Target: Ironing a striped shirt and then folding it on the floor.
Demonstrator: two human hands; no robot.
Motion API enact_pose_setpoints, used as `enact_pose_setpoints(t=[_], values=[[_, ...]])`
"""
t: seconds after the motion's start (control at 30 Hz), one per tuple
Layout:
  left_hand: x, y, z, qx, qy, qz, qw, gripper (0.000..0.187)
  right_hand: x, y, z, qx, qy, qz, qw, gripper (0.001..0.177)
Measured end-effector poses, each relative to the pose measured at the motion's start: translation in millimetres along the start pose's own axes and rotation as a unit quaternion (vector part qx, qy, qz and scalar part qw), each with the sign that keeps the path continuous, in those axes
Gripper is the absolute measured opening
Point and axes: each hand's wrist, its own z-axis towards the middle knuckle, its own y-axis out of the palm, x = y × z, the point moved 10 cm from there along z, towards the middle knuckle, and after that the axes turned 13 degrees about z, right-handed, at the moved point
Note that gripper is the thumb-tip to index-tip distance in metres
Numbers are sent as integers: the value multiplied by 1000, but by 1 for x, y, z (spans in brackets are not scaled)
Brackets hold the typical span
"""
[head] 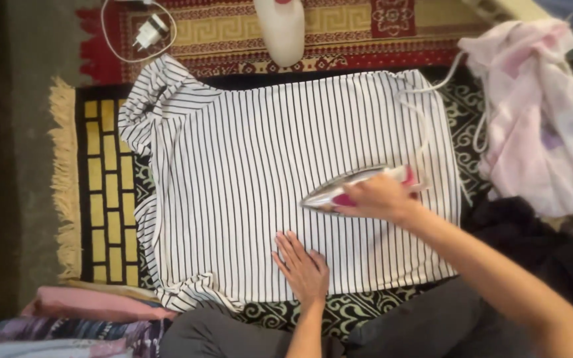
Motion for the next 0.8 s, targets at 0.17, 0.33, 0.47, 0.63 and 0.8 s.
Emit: enact_pose_setpoints(t=[0.17, 0.33, 0.47, 0.63, 0.8], values=[[3, -3, 4, -8, 1, 25, 1000, 72, -3, -20, 54, 130, -74, -17, 989, 55], [5, -20, -1, 52, 29, 27, 998, 68, 32, -92, 80, 162, 85, 124, 975, 61], [3, -13, 2, 56, 35, 8, 998, 69, 118, -112, 53, 317, 174, 121, 925, 60], [1, -8, 2, 1, 14, 1, 1000, 72, 229, -88, -56, 382, 254, 178, 870, 52], [2, -7, 1, 40, 13, 23, 999, 74, 348, -27, -146, 416, 318, 332, 785, 52]])
